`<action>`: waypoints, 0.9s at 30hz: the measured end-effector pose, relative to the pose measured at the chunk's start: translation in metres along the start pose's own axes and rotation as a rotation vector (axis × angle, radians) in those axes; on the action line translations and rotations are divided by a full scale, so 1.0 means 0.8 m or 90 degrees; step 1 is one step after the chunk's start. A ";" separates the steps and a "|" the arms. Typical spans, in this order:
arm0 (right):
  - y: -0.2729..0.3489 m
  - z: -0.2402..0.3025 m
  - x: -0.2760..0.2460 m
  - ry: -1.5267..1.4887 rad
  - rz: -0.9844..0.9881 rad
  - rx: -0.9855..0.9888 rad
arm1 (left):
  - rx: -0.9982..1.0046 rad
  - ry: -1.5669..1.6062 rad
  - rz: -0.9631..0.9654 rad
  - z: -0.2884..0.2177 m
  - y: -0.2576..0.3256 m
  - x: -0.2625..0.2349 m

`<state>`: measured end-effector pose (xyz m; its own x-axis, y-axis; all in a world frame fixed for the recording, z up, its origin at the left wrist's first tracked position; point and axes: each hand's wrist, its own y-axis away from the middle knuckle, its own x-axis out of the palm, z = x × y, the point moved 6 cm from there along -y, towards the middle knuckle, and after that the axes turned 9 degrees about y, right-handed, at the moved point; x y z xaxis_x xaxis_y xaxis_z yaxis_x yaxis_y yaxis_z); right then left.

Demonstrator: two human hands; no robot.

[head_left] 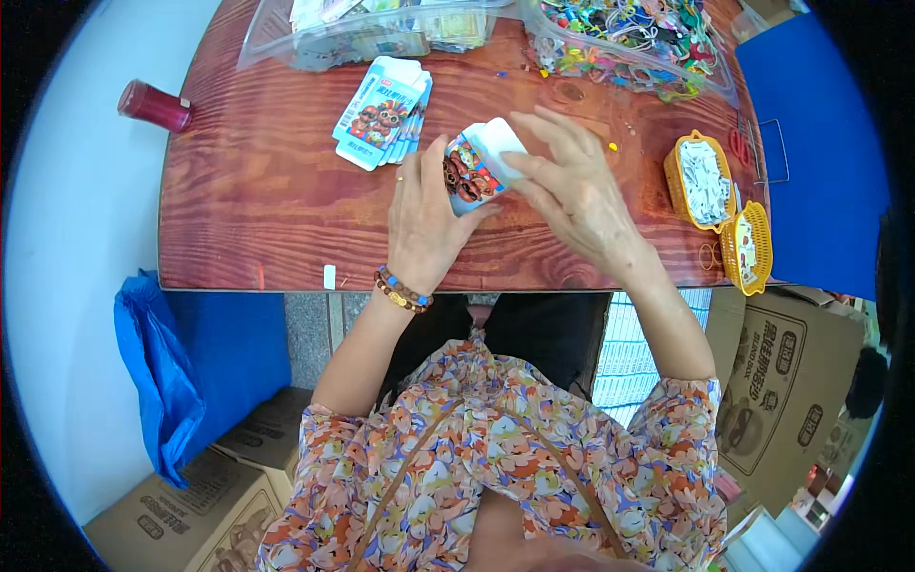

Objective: Packaging small toy components and cards into individual boxes and then into a larger shipping box.

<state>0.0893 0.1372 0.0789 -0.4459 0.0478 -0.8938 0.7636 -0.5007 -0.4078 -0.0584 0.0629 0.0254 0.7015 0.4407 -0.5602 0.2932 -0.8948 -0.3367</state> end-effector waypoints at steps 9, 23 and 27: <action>-0.075 -0.146 -0.056 -0.071 -0.204 0.160 | 0.001 -0.003 0.046 0.008 -0.001 -0.006; -0.165 -0.277 0.014 -0.116 0.197 0.299 | -0.030 0.075 0.058 0.016 -0.006 -0.005; -0.154 -0.227 -0.040 -0.272 0.070 0.310 | 0.009 0.068 0.040 0.021 -0.027 -0.001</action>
<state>0.0941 0.3544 0.1243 -0.6007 -0.3231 -0.7313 0.5613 -0.8218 -0.0980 -0.0760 0.0829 0.0204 0.7835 0.3726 -0.4973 0.2377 -0.9191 -0.3143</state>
